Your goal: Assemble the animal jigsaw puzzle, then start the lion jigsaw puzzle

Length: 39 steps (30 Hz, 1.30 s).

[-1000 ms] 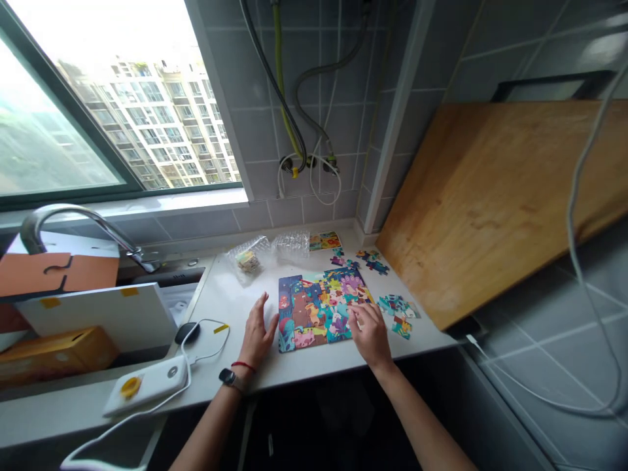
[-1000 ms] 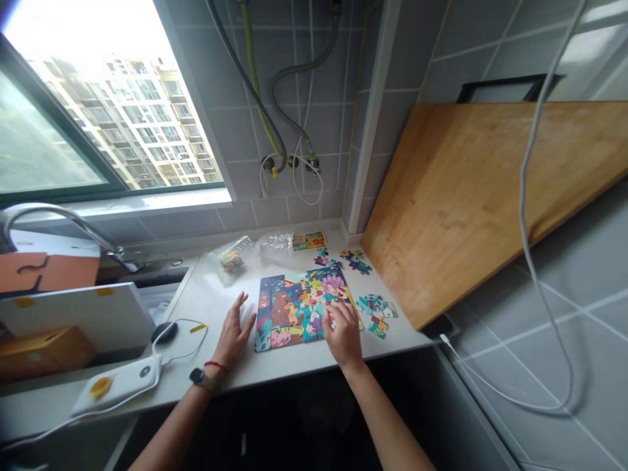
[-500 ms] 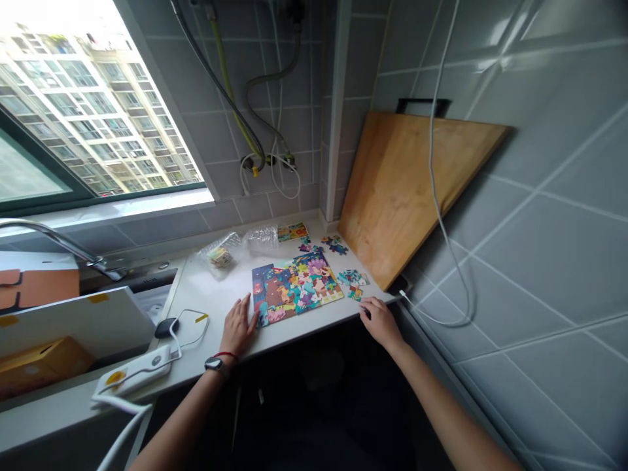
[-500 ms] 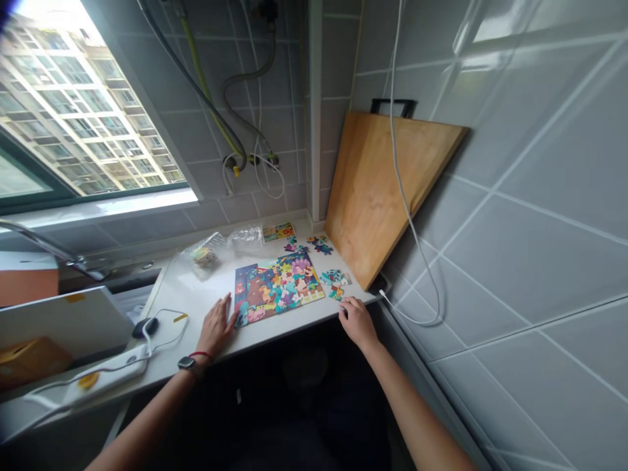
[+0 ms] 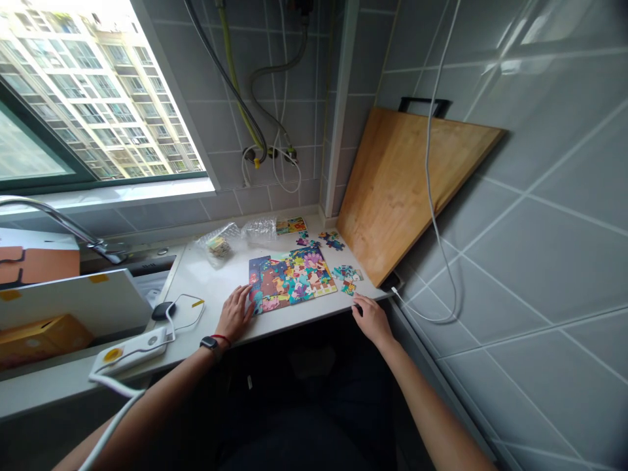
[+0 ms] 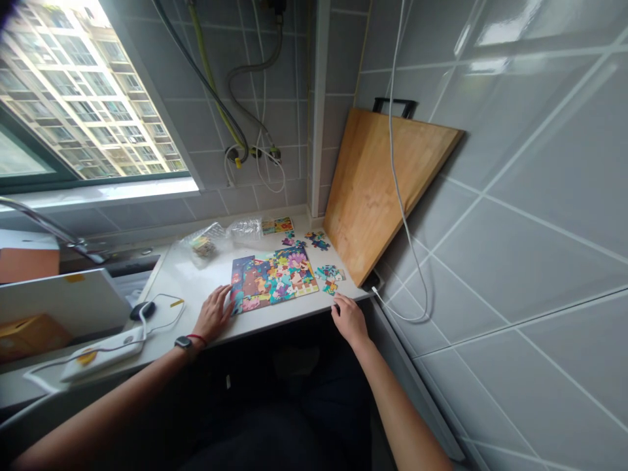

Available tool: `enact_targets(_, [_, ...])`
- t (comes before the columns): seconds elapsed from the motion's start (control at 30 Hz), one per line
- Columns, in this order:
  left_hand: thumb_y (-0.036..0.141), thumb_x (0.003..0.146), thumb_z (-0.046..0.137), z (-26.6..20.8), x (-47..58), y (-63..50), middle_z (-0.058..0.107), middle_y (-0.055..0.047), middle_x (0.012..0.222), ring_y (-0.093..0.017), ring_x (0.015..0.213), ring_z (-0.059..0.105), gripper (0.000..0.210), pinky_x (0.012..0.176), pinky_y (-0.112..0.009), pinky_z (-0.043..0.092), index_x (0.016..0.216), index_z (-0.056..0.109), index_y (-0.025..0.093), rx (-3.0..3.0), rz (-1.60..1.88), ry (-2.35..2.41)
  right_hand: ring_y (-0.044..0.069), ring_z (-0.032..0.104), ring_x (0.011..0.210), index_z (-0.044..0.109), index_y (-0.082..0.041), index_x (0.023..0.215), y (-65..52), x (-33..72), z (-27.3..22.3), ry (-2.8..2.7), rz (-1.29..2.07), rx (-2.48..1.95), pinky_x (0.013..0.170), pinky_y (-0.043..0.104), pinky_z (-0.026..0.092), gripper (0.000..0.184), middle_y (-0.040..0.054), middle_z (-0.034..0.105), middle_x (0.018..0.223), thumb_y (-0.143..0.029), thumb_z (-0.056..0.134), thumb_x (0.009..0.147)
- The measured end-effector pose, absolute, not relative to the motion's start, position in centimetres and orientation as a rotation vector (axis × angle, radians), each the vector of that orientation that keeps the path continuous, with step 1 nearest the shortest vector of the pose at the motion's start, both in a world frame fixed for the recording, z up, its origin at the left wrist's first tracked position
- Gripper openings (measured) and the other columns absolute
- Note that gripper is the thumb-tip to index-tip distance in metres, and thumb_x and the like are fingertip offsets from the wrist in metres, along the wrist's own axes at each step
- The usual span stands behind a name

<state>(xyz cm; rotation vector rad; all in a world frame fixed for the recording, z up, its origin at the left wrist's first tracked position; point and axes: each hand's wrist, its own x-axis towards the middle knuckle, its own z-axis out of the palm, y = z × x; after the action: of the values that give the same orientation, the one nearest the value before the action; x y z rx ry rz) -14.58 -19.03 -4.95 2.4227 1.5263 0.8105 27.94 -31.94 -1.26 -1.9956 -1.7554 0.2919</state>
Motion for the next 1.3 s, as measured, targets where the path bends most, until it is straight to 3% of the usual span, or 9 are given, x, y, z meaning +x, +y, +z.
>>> enact_targets(0.2, [0.046,0.101,0.048,-0.8,-11.7,-16.5,0.064,-0.011,0.141,-0.035,0.141,0.052,0.039,0.115,-0.054,0.045,0.131,0.068,0.03,2.631,0.649,1.088,0.027,0.039,0.153,0.056,-0.01,0.149,-32.4,28.7,0.2,-1.971,0.63,-2.102,0.124,0.043,0.038,0.055,0.016,0.045,0.162,-0.025,0.056,0.096])
enact_targets(0.3, [0.044,0.103,0.046,3.0,-7.0,-14.8,0.075,-0.01,0.11,-0.027,0.107,0.071,0.034,0.102,-0.044,0.054,0.114,0.076,0.031,2.677,0.431,0.725,0.028,0.031,0.157,0.049,-0.008,0.155,-31.8,29.4,1.3,-2.085,0.785,-2.122,0.126,0.044,0.034,0.066,0.0172,0.032,0.167,-0.029,0.062,0.094])
enact_targets(0.37, [0.043,0.105,0.041,5.0,-3.1,-14.4,0.073,-0.011,0.094,-0.026,0.093,0.071,0.038,0.098,-0.046,0.055,0.103,0.077,0.03,2.735,0.279,0.532,0.029,0.03,0.157,0.049,-0.009,0.155,-31.2,29.8,2.0,-2.137,0.858,-2.111,0.127,0.044,0.03,0.068,0.018,0.031,0.167,-0.03,0.064,0.092])
enact_targets(0.53, [0.04,0.1,0.047,6.0,5.3,-14.3,0.072,-0.014,0.097,-0.034,0.104,0.066,0.029,0.103,-0.054,0.049,0.092,0.074,0.033,2.788,-0.007,0.138,0.033,0.034,0.155,0.051,-0.01,0.153,-30.0,30.5,2.7,-2.194,0.944,-2.118,0.125,0.047,0.033,0.071,0.02,0.033,0.166,-0.035,0.067,0.089])
enact_targets(0.67, [0.031,0.097,0.05,5.1,9.0,-10.5,0.072,-0.013,0.099,-0.036,0.108,0.064,0.024,0.104,-0.055,0.047,0.088,0.072,0.027,2.818,-0.087,0.064,0.034,0.035,0.155,0.052,-0.013,0.154,-29.8,30.6,2.6,-2.19,0.972,-2.11,0.126,0.048,0.033,0.073,0.0182,0.036,0.166,-0.038,0.069,0.087])
enact_targets(0.87, [0.015,0.096,0.048,4.7,11.8,0.2,0.071,-0.015,0.112,-0.03,0.117,0.061,0.025,0.106,-0.048,0.044,0.096,0.072,0.023,2.92,-0.119,0.165,0.033,0.031,0.157,0.048,-0.006,0.155,-30.4,29.9,2.2,-2.152,0.951,-2.141,0.127,0.045,0.032,0.078,0.0206,0.029,0.167,-0.031,0.069,0.085])
enact_targets(1.03, [0.011,0.095,0.051,3.9,13.4,6.7,0.063,-0.016,0.14,-0.028,0.129,0.056,0.036,0.108,-0.045,0.042,0.122,0.071,0.025,2.992,-0.102,0.244,0.032,0.034,0.156,0.05,-0.011,0.154,-30.6,29.4,2.7,-2.099,0.904,-2.168,0.124,0.048,0.036,0.075,0.0181,0.032,0.167,-0.026,0.069,0.083])
enact_targets(1.17, [0.012,0.096,0.051,2.8,14.9,9.4,0.06,-0.018,0.144,-0.03,0.126,0.058,0.043,0.106,-0.046,0.041,0.134,0.065,0.026,3.034,-0.096,0.333,0.032,0.032,0.156,0.05,-0.01,0.155,-30.8,29.3,2.5,-2.007,0.96,-2.16,0.122,0.05,0.038,0.076,0.0186,0.032,0.167,-0.025,0.068,0.082])
enact_targets(1.3, [0.016,0.096,0.055,1.8,15.9,10.6,0.063,-0.016,0.138,-0.03,0.124,0.059,0.036,0.105,-0.044,0.042,0.128,0.069,0.027,3.055,-0.156,0.386,0.033,0.033,0.156,0.052,-0.017,0.154,-31.2,29.1,2.0,-1.942,0.929,-2.17,0.123,0.055,0.034,0.075,0.0154,0.032,0.167,-0.025,0.068,0.081])
